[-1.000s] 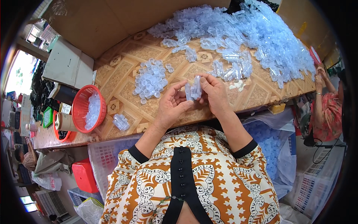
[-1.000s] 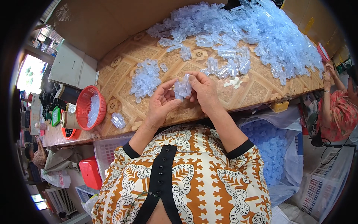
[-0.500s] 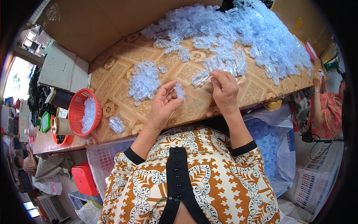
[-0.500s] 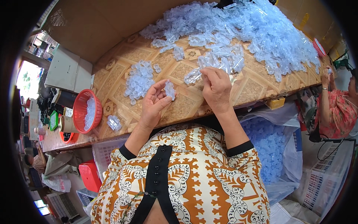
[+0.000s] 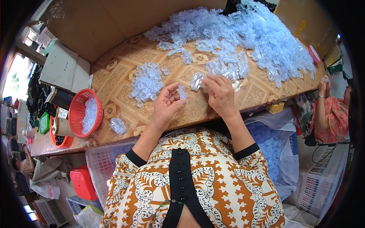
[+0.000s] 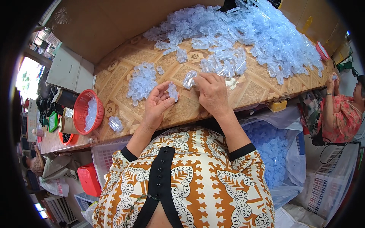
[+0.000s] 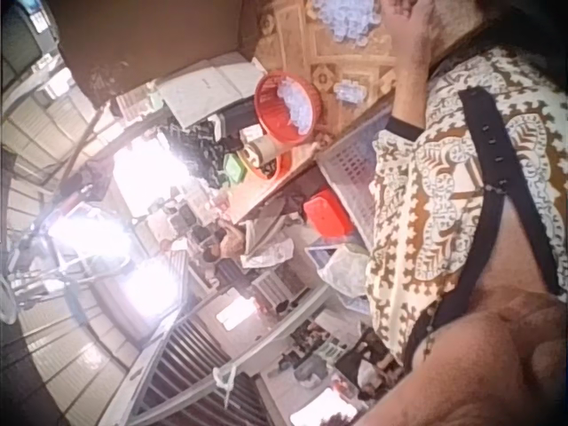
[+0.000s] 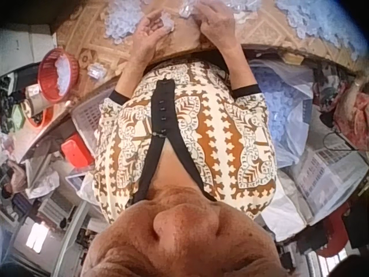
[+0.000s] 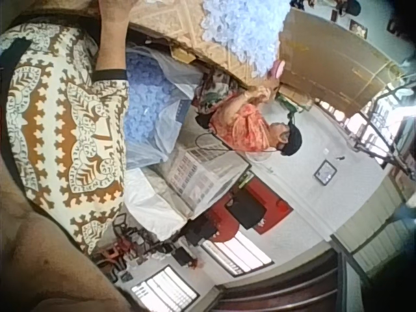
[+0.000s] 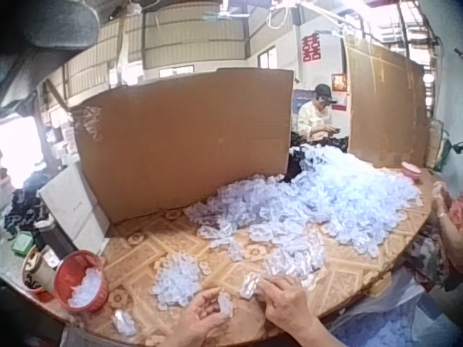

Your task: The person assembles small plastic components by picking up individual clear plastic pieces from the table and fitting them together by hand.

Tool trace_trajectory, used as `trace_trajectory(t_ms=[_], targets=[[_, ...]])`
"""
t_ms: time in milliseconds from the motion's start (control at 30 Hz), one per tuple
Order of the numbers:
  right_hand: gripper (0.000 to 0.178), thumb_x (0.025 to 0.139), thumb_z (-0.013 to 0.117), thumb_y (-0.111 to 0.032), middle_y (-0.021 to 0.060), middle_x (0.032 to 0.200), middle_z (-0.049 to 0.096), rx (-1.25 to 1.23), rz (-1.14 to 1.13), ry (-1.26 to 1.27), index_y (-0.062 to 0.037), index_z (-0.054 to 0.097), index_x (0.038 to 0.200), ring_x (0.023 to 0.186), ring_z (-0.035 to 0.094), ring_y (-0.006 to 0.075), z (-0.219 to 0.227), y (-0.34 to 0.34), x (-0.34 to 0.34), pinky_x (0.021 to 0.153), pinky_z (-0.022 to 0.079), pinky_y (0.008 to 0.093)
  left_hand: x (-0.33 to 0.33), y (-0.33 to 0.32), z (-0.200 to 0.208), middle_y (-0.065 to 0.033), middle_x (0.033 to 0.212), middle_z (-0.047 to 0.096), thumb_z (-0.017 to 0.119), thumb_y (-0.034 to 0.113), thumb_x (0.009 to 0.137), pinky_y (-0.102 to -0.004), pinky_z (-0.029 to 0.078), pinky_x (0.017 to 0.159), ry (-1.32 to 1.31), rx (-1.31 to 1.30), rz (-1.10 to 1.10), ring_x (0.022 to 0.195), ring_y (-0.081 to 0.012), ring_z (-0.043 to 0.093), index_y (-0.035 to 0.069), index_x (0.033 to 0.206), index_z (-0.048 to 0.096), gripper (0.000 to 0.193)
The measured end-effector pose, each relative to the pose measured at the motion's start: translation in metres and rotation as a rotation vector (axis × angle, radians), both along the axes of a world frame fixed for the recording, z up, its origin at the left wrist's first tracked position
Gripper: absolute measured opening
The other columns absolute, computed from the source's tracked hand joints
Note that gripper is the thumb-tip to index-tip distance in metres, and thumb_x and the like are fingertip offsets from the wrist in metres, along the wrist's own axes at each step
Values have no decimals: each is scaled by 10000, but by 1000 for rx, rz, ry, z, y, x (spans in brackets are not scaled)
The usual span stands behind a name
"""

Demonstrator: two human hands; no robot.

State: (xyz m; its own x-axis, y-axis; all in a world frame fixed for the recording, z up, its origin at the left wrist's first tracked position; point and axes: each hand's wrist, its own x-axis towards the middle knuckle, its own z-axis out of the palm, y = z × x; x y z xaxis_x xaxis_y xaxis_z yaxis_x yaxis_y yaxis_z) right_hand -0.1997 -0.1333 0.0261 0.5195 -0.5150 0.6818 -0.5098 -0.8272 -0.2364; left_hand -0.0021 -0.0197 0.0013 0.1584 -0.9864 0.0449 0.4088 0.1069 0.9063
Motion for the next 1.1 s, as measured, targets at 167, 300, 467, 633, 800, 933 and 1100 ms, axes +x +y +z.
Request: trace_trajectory(t_ms=[167, 300, 467, 633, 800, 933, 1100], targets=[[280, 778, 692, 2, 109, 1066, 711, 61, -264, -124, -63, 722, 1049, 999, 646, 300, -6, -12, -3, 917, 473, 441, 0, 2, 1, -121, 1357, 534, 671, -46, 887, -336, 505, 1033, -23, -5, -4, 1162, -208, 615, -15, 1443, 441, 603], [312, 765, 689, 19, 103, 1096, 723, -10, -169, -17, -59, 723, 1065, 1037, 644, 294, -9, -19, 0, 927, 474, 432, -1, 2, 0, -117, 1342, 548, 678, -38, 887, -324, 503, 1025, -22, -22, 8, 1161, -200, 613, -13, 1443, 444, 604], [357, 753, 669, 46, 88, 1103, 729, 21, -131, -102, -54, 712, 1093, 1093, 634, 301, -6, -21, -3, 937, 469, 423, -1, 4, 4, -110, 1334, 554, 691, -20, 890, -311, 498, 1020, -35, -12, 19, 1156, -185, 606, -9, 1448, 444, 610], [541, 731, 699, 15, 118, 1299, 651, -85, -138, 55, -58, 638, 1264, 1281, 539, 307, 8, -38, 3, 1035, 411, 446, -3, 5, 4, -103, 1324, 563, 699, 0, 897, -311, 495, 1021, -65, 6, 11, 1151, -178, 604, -7, 1454, 435, 617], [695, 738, 742, -112, 122, 1418, 590, 176, -78, 413, -100, 557, 1408, 1411, 440, 303, 22, -73, 12, 1111, 361, 472, -1, 5, 1, -103, 1328, 568, 688, -3, 906, -316, 495, 1025, -61, -11, 5, 1157, -180, 606, -4, 1457, 430, 608], [549, 735, 725, -150, 112, 1388, 616, 257, -10, 387, -76, 657, 1275, 1362, 477, 300, 22, -80, 11, 1098, 358, 460, -1, 6, -1, -104, 1330, 580, 678, -9, 912, -323, 500, 1025, -64, -4, 15, 1172, -182, 609, 0, 1456, 431, 598], [343, 745, 730, -35, 145, 1032, 738, 102, 49, -105, -64, 735, 1086, 957, 691, 337, 21, -95, 16, 815, 540, 420, -5, 4, 0, -95, 1314, 585, 689, -16, 904, -310, 507, 1009, -83, -2, 48, 1139, -165, 606, 1, 1449, 446, 597]])
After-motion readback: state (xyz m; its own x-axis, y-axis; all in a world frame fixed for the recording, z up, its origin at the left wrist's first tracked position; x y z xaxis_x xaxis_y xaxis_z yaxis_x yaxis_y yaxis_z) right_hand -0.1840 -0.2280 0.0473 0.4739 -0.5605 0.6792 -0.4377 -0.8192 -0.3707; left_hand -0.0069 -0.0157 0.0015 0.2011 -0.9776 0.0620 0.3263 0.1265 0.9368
